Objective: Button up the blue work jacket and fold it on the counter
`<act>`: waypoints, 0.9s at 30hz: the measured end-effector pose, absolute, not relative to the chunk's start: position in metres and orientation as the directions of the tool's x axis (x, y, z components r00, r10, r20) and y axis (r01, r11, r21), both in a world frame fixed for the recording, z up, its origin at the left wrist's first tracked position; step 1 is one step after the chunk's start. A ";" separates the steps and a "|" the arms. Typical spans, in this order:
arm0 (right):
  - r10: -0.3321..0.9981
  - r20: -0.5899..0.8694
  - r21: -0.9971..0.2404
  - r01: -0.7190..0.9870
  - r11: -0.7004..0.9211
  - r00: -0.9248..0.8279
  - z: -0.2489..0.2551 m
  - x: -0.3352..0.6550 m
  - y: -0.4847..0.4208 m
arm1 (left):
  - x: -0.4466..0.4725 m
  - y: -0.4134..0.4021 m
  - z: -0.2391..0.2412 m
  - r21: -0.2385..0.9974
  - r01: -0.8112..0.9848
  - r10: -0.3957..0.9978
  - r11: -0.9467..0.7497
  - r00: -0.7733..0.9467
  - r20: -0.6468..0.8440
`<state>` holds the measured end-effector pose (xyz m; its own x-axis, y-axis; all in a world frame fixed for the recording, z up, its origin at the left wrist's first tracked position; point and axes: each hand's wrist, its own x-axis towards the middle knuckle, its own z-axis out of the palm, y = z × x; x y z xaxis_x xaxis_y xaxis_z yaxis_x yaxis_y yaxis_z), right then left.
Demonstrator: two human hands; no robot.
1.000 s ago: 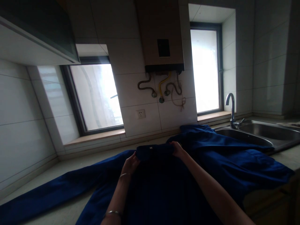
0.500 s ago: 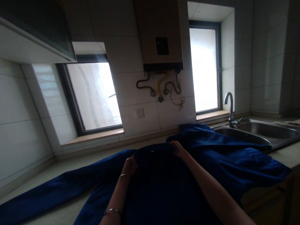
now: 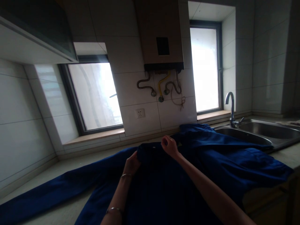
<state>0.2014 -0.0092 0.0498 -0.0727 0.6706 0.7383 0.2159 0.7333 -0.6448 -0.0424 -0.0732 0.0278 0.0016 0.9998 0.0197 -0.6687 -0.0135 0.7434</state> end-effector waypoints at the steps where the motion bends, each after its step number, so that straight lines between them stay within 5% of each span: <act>1: 0.639 0.750 -0.599 0.236 0.765 -0.169 0.051 0.191 -0.017 | -0.042 -0.073 0.027 0.753 -0.657 0.998 -0.028 0.018 0.053; 10: 0.587 0.721 -0.572 0.163 0.804 -0.367 0.031 0.144 -0.046 | -0.029 -0.081 0.027 0.858 -0.514 0.987 -0.001 0.140 0.085; 19: 0.692 0.662 -0.680 0.156 0.716 -0.288 0.027 0.133 -0.050 | -0.032 -0.082 0.031 0.944 -0.302 0.991 -0.130 -0.010 0.134; 22: 0.620 0.721 -0.579 0.224 0.784 -0.308 0.030 0.135 -0.059 | -0.034 -0.082 0.037 0.976 -0.145 0.975 -0.164 -0.172 0.139; 27: 0.412 0.744 -0.228 0.380 0.897 -0.526 0.035 0.140 -0.071 | -0.039 -0.080 0.040 0.981 0.055 0.915 -0.186 -0.353 0.193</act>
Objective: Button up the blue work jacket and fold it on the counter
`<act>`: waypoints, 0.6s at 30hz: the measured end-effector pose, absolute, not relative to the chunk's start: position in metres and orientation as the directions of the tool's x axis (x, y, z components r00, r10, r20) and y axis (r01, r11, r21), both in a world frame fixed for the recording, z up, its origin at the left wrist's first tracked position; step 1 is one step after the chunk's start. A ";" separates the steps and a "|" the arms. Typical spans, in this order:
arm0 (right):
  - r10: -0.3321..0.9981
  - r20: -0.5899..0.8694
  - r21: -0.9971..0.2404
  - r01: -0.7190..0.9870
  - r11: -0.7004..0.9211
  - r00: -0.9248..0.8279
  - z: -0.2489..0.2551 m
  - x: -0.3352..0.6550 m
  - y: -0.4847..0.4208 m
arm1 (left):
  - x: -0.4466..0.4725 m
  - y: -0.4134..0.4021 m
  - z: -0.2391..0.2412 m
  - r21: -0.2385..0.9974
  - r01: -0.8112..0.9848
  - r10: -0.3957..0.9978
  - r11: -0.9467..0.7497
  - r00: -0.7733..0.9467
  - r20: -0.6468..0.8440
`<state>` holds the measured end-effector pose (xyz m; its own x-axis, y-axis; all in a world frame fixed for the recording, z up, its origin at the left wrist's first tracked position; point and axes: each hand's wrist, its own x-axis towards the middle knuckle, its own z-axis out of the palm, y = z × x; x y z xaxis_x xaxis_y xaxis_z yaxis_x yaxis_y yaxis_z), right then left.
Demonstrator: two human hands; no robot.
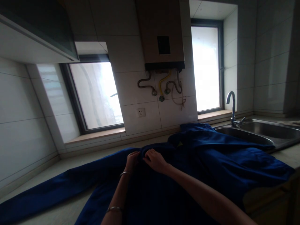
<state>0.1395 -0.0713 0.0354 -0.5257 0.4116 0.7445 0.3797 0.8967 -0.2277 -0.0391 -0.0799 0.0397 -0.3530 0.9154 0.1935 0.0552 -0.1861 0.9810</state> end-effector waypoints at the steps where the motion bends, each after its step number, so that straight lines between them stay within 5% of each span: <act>1: 0.387 0.729 -0.173 0.395 0.902 -0.564 0.037 0.142 -0.071 | -0.040 -0.080 0.040 0.976 0.105 0.894 -0.192 -0.390 0.218; 6: 0.449 0.724 -0.103 0.562 0.821 -0.523 0.055 0.180 -0.048 | -0.031 -0.088 0.045 0.860 0.465 0.674 -0.210 -0.569 0.472; 10: 0.578 0.678 -0.159 0.678 0.718 -0.453 0.064 0.220 -0.019 | -0.008 -0.096 0.050 0.410 0.908 0.556 -0.087 -0.297 0.776; 14: 0.670 0.535 -0.197 0.695 0.691 -0.515 0.062 0.239 -0.002 | 0.004 -0.096 0.046 0.200 0.979 0.738 -0.044 -0.103 0.667; 18: 0.726 0.383 -0.210 0.712 0.670 -0.571 0.058 0.241 0.002 | -0.009 -0.090 0.039 0.126 0.990 0.842 -0.066 -0.012 0.539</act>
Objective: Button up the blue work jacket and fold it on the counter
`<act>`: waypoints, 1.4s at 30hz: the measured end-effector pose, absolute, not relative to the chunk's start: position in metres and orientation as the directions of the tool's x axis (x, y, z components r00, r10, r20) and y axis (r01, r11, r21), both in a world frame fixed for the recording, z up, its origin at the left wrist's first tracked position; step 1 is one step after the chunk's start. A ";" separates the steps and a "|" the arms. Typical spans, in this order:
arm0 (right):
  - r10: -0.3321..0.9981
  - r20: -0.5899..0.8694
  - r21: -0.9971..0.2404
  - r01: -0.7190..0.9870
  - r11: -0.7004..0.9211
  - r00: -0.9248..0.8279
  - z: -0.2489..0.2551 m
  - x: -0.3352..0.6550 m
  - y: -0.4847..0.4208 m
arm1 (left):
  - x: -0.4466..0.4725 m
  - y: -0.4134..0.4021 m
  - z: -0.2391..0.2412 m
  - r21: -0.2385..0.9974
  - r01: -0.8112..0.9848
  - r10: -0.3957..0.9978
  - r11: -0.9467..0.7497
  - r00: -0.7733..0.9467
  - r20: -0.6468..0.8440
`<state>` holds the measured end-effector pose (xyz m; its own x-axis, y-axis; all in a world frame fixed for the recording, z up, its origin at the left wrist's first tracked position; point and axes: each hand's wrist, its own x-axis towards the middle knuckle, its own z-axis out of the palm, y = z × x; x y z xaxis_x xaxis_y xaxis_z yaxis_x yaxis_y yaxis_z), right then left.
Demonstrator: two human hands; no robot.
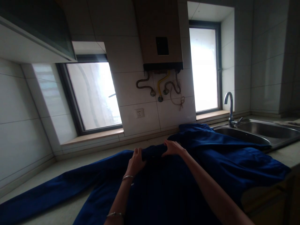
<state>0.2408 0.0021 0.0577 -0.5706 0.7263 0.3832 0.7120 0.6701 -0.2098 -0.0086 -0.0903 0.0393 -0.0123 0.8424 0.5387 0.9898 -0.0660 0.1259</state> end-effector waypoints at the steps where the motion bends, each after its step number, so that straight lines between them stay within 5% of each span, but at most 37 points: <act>1: 0.729 0.363 -0.198 0.716 0.669 -0.581 0.057 0.240 0.002 | -0.013 -0.089 0.038 0.125 0.990 0.852 -0.067 -0.008 0.523; 8: 0.636 0.442 -0.049 0.692 0.721 -0.632 0.062 0.239 -0.003 | -0.024 -0.088 0.042 0.146 0.989 0.829 -0.024 -0.061 0.556; 17: 0.594 0.658 -0.093 0.733 0.674 -0.463 0.066 0.242 -0.004 | -0.044 -0.093 0.049 0.152 0.985 0.800 0.079 -0.154 0.580; 23: 0.748 0.588 -0.229 0.824 0.519 -0.307 0.061 0.243 0.000 | -0.043 -0.090 0.047 0.154 0.986 0.804 -0.069 -0.036 0.594; 29: 0.743 0.380 -0.181 0.743 0.644 -0.551 0.053 0.245 0.004 | -0.048 -0.084 0.045 0.274 0.955 0.640 -0.111 -0.142 0.755; 33: 0.757 0.344 -0.445 0.613 0.652 -0.555 0.050 0.243 0.011 | -0.049 -0.080 0.043 0.439 0.889 0.679 -0.133 -0.241 0.693; 38: 0.825 0.297 -0.804 0.341 0.488 -0.481 0.038 0.231 0.026 | -0.044 -0.077 0.044 0.788 0.604 0.868 -0.123 -0.320 0.380; 42: 0.891 0.155 -0.926 0.250 0.281 -0.427 0.030 0.223 0.032 | -0.039 -0.080 0.047 0.831 0.544 0.918 -0.116 -0.262 0.299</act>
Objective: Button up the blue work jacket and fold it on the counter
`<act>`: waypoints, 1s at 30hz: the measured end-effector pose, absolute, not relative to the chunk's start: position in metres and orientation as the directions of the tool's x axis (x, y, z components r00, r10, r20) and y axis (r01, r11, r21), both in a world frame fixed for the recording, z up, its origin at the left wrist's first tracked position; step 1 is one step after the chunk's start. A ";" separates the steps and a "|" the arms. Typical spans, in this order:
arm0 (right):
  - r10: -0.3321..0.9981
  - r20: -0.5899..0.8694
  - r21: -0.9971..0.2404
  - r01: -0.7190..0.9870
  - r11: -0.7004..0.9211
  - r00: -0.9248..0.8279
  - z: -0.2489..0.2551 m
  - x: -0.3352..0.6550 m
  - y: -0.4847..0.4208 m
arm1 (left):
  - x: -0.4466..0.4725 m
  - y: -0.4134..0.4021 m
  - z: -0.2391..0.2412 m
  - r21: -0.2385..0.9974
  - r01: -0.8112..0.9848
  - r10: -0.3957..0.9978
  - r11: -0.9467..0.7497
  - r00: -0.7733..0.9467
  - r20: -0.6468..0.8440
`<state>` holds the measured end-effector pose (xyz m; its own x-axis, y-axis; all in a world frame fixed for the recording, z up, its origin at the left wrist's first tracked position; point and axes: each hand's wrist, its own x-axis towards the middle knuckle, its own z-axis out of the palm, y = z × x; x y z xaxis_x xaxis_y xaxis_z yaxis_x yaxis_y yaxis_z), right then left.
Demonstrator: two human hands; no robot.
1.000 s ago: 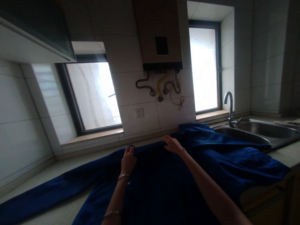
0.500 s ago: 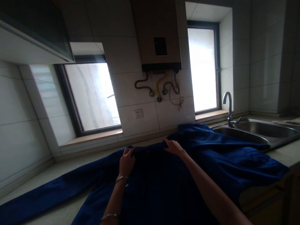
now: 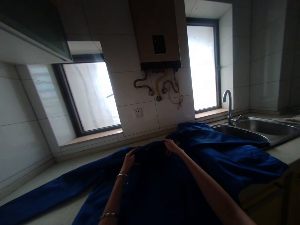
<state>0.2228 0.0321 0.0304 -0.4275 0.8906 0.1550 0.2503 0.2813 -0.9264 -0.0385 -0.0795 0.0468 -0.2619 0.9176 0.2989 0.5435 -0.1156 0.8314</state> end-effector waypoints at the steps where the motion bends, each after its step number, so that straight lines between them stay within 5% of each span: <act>1: 0.898 0.134 -0.934 0.249 0.256 -0.419 0.031 0.222 0.032 | -0.037 -0.082 0.048 0.780 0.615 0.901 -0.113 -0.267 0.341; 6: 0.908 0.255 -0.854 0.363 0.373 -0.334 0.041 0.223 0.024 | -0.021 -0.098 0.051 0.232 0.971 0.623 -0.057 -0.147 0.768; 9: 0.876 0.388 -0.737 0.475 0.481 -0.285 0.046 0.222 0.018 | 0.006 -0.098 0.045 0.116 0.971 0.598 -0.210 0.034 0.801; 16: 0.792 0.543 -0.658 0.445 0.607 -0.278 0.043 0.217 0.022 | 0.080 -0.074 0.009 0.212 0.835 0.668 -0.507 0.225 0.709; 25: 0.745 0.598 -0.697 0.266 0.666 -0.296 0.040 0.215 0.019 | 0.089 -0.064 0.023 0.181 0.945 0.695 -0.272 0.063 0.716; 30: 0.813 0.453 -0.853 0.089 0.515 -0.365 0.042 0.221 0.019 | 0.093 -0.049 0.031 0.476 0.826 0.718 -0.303 -0.131 0.684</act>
<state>0.2212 0.0190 0.0419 -0.3654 0.8131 0.4532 0.0887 0.5151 -0.8526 0.0927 -0.0489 0.0308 -0.1307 0.7177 0.6840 0.8257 -0.3030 0.4758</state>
